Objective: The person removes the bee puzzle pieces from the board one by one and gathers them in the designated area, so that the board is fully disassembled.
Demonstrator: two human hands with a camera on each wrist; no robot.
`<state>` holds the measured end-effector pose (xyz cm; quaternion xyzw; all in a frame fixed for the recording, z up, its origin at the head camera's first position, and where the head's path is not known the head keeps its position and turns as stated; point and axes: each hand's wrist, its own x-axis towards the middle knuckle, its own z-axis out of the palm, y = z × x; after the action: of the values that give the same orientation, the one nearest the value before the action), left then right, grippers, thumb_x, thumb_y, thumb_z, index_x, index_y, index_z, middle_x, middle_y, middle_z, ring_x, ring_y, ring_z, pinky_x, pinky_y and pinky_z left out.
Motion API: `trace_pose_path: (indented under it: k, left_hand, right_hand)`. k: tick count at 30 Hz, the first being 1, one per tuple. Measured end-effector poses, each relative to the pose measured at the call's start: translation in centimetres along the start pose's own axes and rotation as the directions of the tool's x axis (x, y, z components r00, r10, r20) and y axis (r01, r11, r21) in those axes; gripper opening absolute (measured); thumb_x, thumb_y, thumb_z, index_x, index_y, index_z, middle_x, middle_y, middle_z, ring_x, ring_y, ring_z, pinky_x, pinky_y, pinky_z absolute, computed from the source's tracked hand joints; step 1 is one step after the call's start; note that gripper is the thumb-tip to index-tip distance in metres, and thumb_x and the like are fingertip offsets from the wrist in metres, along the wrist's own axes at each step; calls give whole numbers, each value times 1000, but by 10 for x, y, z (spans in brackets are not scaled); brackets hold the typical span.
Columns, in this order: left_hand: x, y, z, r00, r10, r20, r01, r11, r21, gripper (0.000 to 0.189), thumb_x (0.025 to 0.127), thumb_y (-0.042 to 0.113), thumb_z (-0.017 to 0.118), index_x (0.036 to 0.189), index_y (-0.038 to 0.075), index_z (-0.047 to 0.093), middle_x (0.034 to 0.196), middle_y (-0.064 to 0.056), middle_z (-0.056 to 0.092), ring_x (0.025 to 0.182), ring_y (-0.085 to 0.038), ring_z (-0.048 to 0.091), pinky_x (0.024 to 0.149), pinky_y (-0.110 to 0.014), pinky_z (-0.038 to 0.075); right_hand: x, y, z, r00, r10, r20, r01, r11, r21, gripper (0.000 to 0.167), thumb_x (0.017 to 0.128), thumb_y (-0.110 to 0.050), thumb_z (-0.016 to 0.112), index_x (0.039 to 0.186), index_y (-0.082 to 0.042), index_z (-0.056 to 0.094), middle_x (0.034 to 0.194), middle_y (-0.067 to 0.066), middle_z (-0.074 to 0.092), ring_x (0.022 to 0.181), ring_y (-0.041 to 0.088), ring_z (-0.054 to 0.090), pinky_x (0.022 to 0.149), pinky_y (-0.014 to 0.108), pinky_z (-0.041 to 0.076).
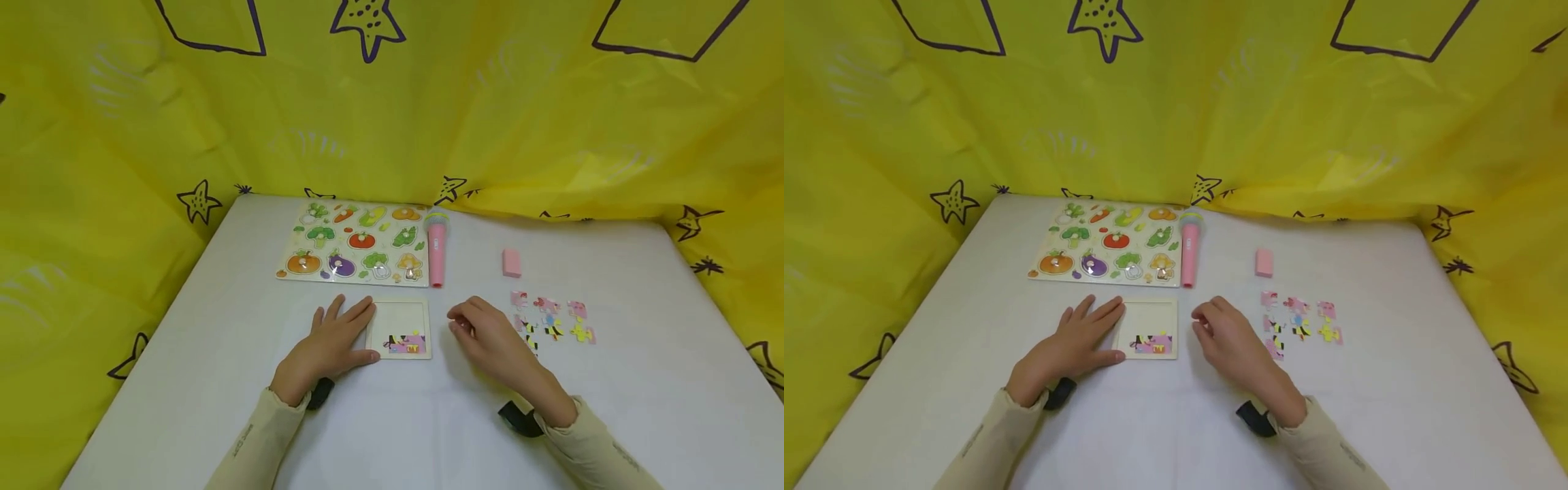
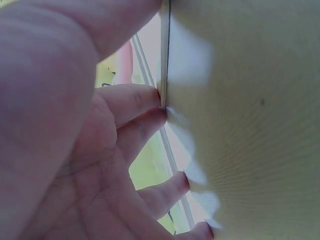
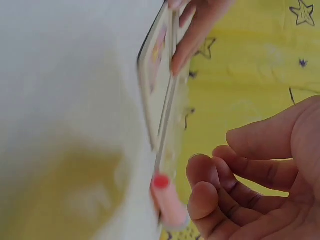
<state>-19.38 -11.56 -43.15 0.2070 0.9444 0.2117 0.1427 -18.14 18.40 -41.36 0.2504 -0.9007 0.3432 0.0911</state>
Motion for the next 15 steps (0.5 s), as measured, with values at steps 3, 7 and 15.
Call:
trace_pose_path:
  k: [3, 7, 15]
  left_hand:
    - [2, 1, -2, 1000, -12, -2, 12, 1000, 12, 87, 99, 37, 80, 166, 4, 37, 176, -8, 28, 159, -53, 9, 121, -77, 6]
    - [4, 2, -3, 1000, -20, 10, 20, 1000, 23, 87, 98, 39, 79, 167, 5, 37, 176, -7, 28, 159, -53, 9, 122, -76, 7]
    - [2, 2, -1, 1000, -25, 10, 25, 999, 38, 87, 98, 40, 79, 166, 6, 38, 176, -6, 28, 159, -53, 10, 121, -77, 9]
  right_hand:
    - [13, -9, 11, 998, -40, 41, 37, 996, 75, 10, 96, 7, 72, 106, 4, 73, 95, 2, 64, 82, 14, 58, 71, 29, 54]
    - [24, -17, 24, 991, -76, 110, 60, 987, 149, 12, 96, 5, 71, 108, 5, 72, 96, 3, 66, 83, 13, 59, 73, 29, 54]
    - [31, -26, 46, 968, -64, 242, 34, 991, 128, 16, 95, 3, 71, 110, 2, 73, 99, 5, 63, 82, 14, 57, 77, 30, 53]
